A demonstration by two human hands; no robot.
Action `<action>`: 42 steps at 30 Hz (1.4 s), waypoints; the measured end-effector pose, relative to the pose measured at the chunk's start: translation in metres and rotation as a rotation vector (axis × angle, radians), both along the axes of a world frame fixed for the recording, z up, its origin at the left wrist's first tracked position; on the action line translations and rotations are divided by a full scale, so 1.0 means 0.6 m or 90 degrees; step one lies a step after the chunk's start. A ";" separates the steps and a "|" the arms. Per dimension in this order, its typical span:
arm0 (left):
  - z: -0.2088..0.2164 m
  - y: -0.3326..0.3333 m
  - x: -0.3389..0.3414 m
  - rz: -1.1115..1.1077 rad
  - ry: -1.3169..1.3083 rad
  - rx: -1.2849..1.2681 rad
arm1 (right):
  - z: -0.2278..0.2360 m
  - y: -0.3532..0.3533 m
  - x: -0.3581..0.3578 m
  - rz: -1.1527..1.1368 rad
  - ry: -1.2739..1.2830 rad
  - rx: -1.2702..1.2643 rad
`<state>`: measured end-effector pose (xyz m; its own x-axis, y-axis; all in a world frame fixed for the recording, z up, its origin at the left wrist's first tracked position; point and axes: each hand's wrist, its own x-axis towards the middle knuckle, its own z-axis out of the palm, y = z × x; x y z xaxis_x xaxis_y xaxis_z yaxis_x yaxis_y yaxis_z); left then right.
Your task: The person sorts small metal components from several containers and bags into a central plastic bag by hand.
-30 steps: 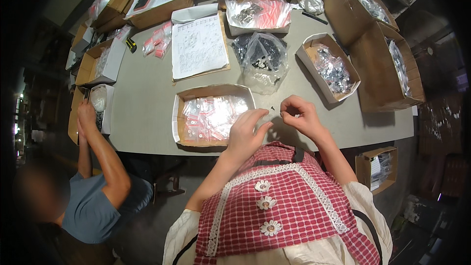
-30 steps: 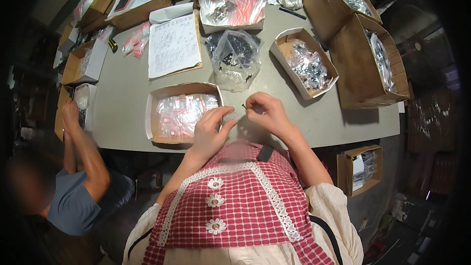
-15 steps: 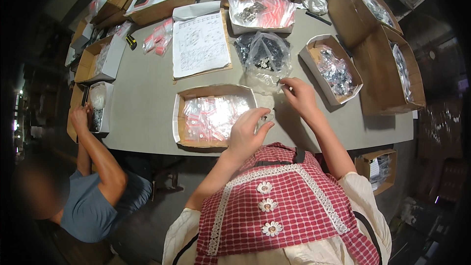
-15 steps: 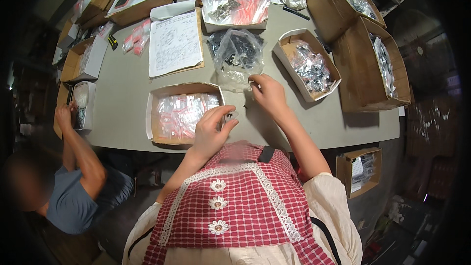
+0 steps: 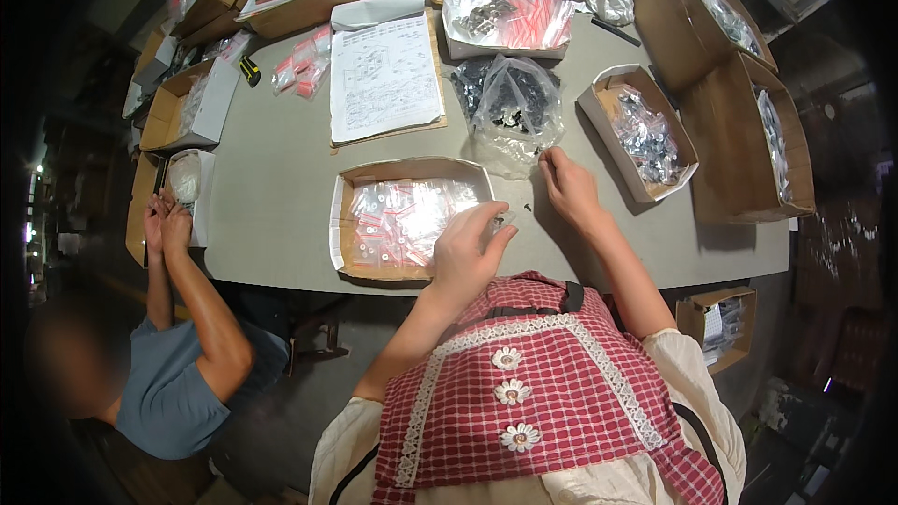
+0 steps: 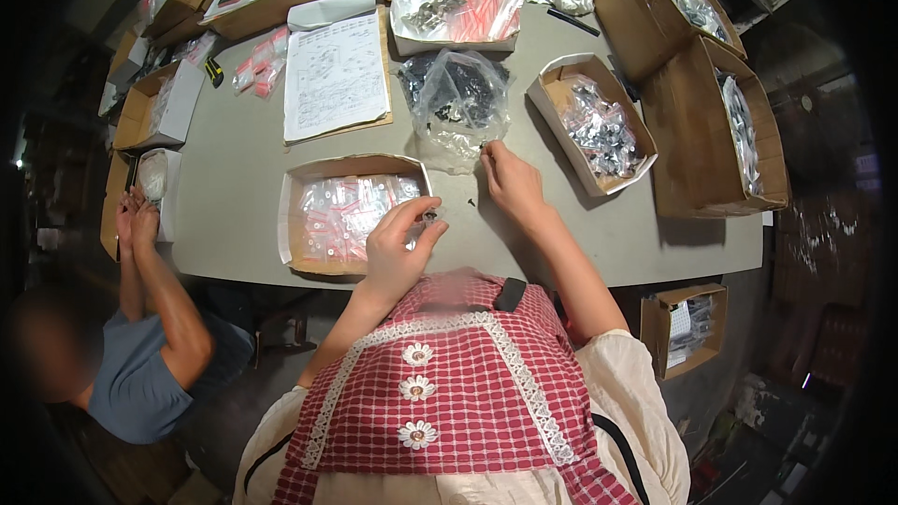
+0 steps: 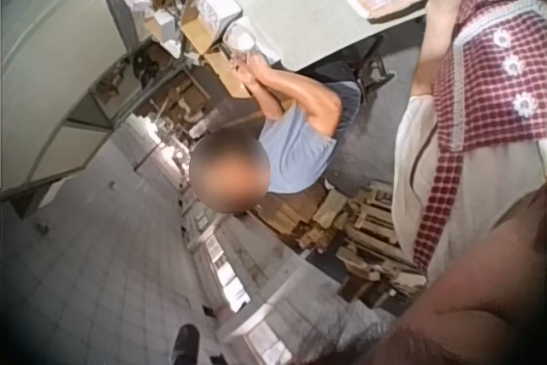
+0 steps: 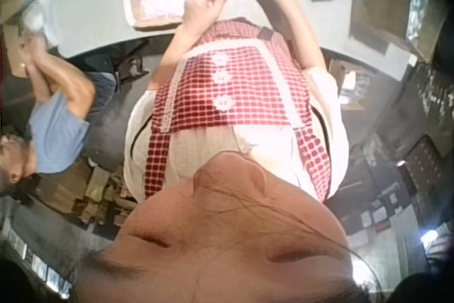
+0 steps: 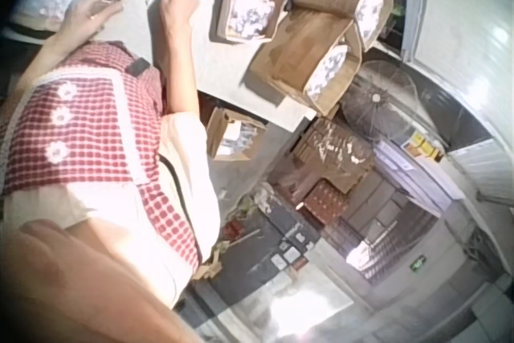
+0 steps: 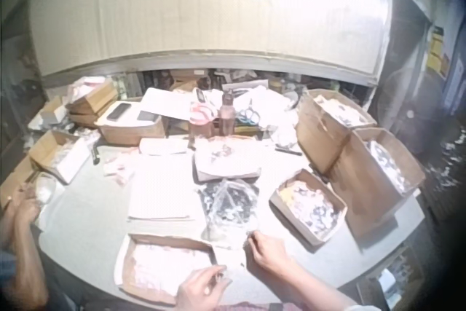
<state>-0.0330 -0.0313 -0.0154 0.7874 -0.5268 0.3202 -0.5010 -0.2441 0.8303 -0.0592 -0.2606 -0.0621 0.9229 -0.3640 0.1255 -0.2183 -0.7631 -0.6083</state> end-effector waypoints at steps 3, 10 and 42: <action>0.002 -0.006 0.001 -0.008 0.009 -0.004 | 0.008 0.016 -0.034 0.082 -0.045 -0.041; 0.009 -0.011 0.000 -0.042 -0.024 0.015 | 0.002 0.048 -0.056 0.150 0.076 -0.116; 0.014 0.000 0.000 -0.035 0.220 -0.076 | 0.150 0.029 -0.089 0.088 -0.038 0.428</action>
<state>-0.0333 -0.0311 -0.0069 0.8315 -0.5460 0.1022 -0.1958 -0.1160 0.9738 -0.1125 -0.2430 0.0278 0.9650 -0.2600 -0.0350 -0.0982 -0.2342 -0.9672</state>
